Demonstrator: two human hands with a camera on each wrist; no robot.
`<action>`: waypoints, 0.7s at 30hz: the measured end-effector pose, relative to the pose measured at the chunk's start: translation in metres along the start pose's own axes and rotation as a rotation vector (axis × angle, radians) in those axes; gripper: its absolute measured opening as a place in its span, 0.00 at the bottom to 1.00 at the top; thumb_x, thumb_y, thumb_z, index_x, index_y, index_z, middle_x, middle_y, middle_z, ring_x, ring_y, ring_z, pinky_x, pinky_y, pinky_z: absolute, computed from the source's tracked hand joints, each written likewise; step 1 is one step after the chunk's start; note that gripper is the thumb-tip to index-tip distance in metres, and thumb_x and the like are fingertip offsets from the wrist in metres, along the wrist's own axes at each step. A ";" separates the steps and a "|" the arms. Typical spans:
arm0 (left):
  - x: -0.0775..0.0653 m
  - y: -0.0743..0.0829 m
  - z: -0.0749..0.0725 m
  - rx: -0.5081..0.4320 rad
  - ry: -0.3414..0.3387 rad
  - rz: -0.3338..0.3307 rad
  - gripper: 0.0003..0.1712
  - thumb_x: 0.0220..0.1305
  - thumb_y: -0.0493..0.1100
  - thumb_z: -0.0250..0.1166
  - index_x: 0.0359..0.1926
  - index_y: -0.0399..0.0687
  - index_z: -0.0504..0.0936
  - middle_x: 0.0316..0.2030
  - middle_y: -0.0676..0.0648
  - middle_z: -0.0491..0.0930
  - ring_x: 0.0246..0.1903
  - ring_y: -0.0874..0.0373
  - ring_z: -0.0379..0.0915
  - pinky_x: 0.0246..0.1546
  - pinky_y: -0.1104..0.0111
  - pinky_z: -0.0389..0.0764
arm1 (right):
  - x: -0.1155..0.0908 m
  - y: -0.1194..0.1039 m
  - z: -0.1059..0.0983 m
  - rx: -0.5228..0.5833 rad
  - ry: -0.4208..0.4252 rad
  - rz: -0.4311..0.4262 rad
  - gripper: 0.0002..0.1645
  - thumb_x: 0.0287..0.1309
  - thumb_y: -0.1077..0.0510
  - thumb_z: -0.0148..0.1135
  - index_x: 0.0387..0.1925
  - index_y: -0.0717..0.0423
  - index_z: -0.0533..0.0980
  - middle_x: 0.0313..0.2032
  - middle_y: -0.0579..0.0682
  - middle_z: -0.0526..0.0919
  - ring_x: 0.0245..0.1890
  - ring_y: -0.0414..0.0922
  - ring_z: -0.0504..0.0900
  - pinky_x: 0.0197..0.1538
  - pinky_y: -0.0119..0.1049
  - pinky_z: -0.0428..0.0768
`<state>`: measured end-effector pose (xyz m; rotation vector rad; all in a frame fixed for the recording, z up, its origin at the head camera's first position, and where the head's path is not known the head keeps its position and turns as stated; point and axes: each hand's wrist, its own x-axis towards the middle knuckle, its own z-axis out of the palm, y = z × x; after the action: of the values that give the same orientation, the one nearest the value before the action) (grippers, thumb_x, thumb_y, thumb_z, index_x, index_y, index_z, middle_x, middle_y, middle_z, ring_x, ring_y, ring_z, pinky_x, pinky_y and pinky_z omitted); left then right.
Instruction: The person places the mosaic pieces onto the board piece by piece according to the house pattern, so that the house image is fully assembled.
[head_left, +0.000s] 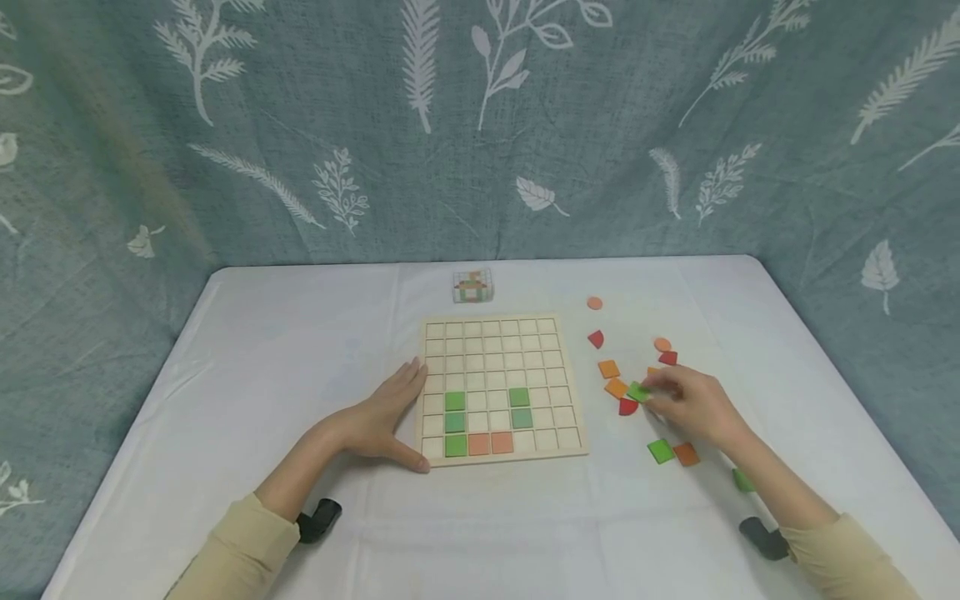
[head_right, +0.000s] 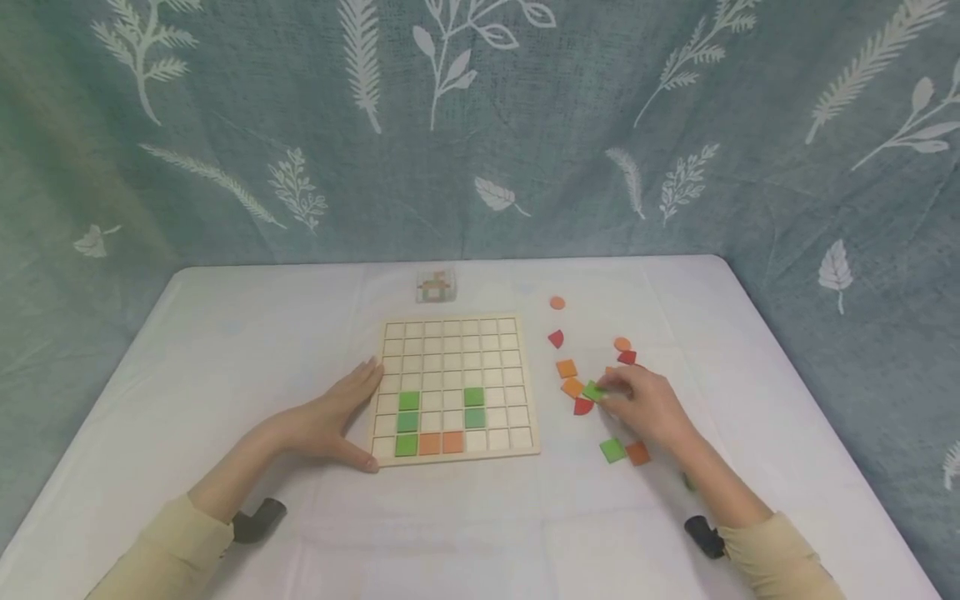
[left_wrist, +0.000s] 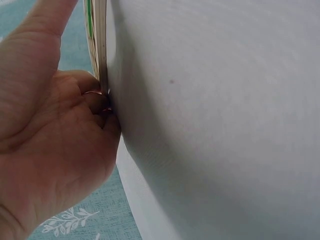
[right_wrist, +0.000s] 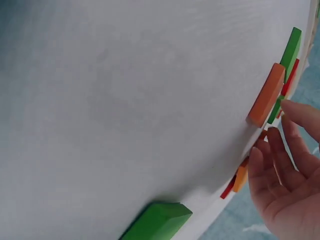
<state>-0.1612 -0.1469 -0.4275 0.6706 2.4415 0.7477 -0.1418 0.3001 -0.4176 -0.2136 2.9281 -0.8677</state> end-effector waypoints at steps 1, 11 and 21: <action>0.000 0.000 0.000 -0.001 0.000 -0.001 0.79 0.38 0.63 0.79 0.75 0.32 0.37 0.75 0.35 0.31 0.74 0.40 0.25 0.71 0.46 0.41 | 0.000 0.000 0.000 0.000 -0.003 -0.006 0.15 0.55 0.62 0.69 0.46 0.59 0.81 0.44 0.55 0.84 0.45 0.54 0.79 0.49 0.52 0.80; -0.002 0.003 -0.001 0.000 0.001 -0.008 0.79 0.39 0.62 0.80 0.75 0.32 0.37 0.75 0.35 0.31 0.74 0.41 0.25 0.72 0.47 0.41 | 0.003 0.000 0.004 -0.007 -0.002 0.000 0.16 0.55 0.61 0.70 0.45 0.60 0.81 0.43 0.55 0.84 0.44 0.53 0.79 0.49 0.51 0.81; -0.001 0.002 -0.001 0.000 -0.004 -0.005 0.79 0.39 0.62 0.80 0.75 0.32 0.37 0.75 0.35 0.30 0.74 0.41 0.25 0.72 0.47 0.41 | 0.005 -0.003 0.007 -0.008 0.006 0.022 0.13 0.53 0.60 0.72 0.42 0.58 0.82 0.41 0.53 0.84 0.43 0.53 0.80 0.47 0.50 0.81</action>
<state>-0.1600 -0.1467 -0.4256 0.6658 2.4389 0.7434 -0.1458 0.2932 -0.4223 -0.1796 2.9348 -0.8550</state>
